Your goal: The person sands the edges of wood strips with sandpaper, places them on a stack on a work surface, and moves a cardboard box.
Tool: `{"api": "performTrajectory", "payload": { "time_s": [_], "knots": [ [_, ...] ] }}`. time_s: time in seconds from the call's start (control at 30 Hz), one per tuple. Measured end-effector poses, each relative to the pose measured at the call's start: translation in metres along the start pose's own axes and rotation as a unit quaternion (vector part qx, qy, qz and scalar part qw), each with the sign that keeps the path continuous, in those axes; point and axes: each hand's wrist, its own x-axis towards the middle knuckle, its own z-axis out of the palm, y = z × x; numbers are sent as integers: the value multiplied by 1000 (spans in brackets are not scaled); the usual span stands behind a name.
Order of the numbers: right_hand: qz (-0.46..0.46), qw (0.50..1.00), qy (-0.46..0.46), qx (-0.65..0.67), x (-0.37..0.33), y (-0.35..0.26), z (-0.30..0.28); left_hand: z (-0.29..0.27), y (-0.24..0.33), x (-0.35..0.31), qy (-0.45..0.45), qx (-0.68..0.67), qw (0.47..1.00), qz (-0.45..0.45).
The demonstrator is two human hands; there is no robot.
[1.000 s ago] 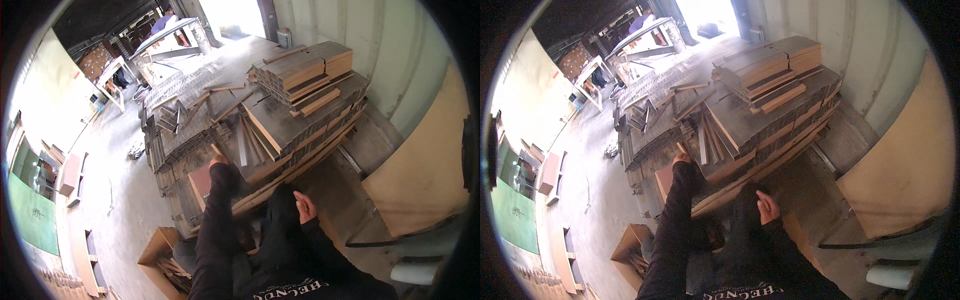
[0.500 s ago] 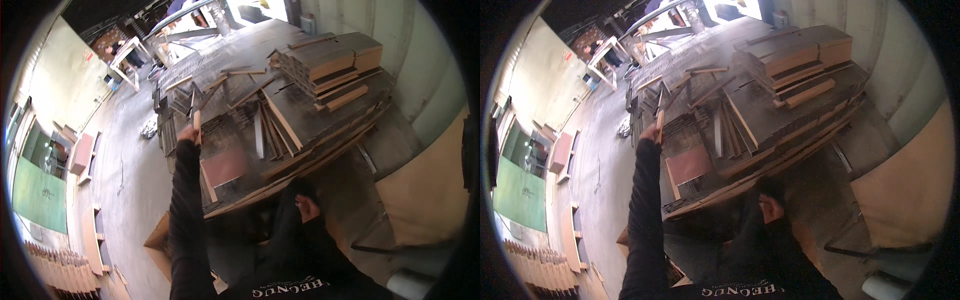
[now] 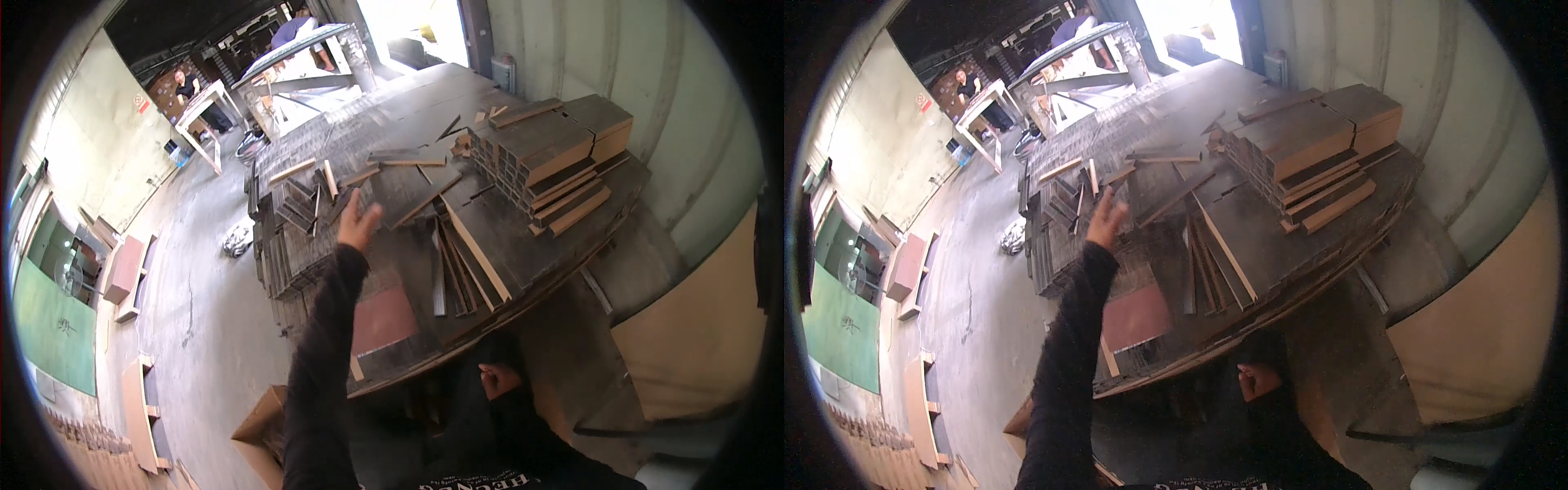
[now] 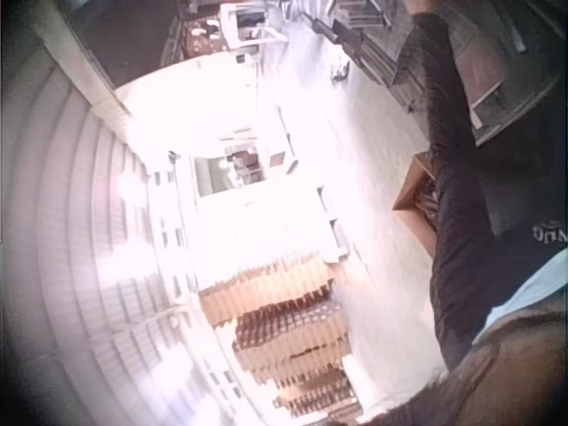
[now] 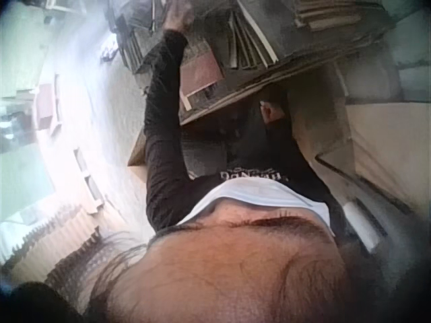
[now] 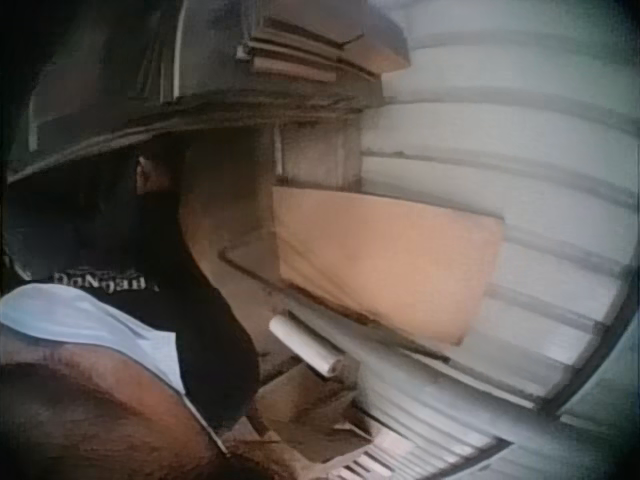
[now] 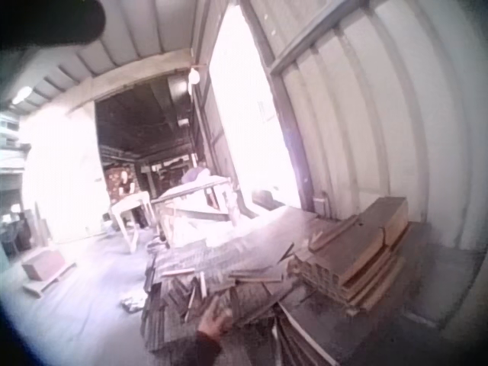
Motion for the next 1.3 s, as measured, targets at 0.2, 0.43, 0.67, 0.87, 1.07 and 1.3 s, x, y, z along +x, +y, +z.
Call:
{"api": "performTrajectory", "payload": {
  "time_s": [0.2, 0.43, 0.67, 0.87, 1.07, 1.3],
  "knots": [
    [42, 998, -48, -8, 0, 0, 0, 31, 25, -34, -50, 392, 907, 143],
    [139, 986, -88, -31, 3, -22, -6, 11, 6, -24, -6, 359, 930, 79],
    [108, 990, -83, -48, 8, -29, -8, 41, 32, -24, -35, 532, 826, 181],
    [96, 993, -62, -34, 11, -31, -9, 58, 9, -14, 70, 388, 915, 87],
    [107, 991, -74, -36, 8, -27, -11, 26, -1, 9, 138, 400, 906, -24],
    [130, 986, -104, -29, 9, -23, -12, -23, -10, 42, 135, 553, 822, -23]
  ]
}}
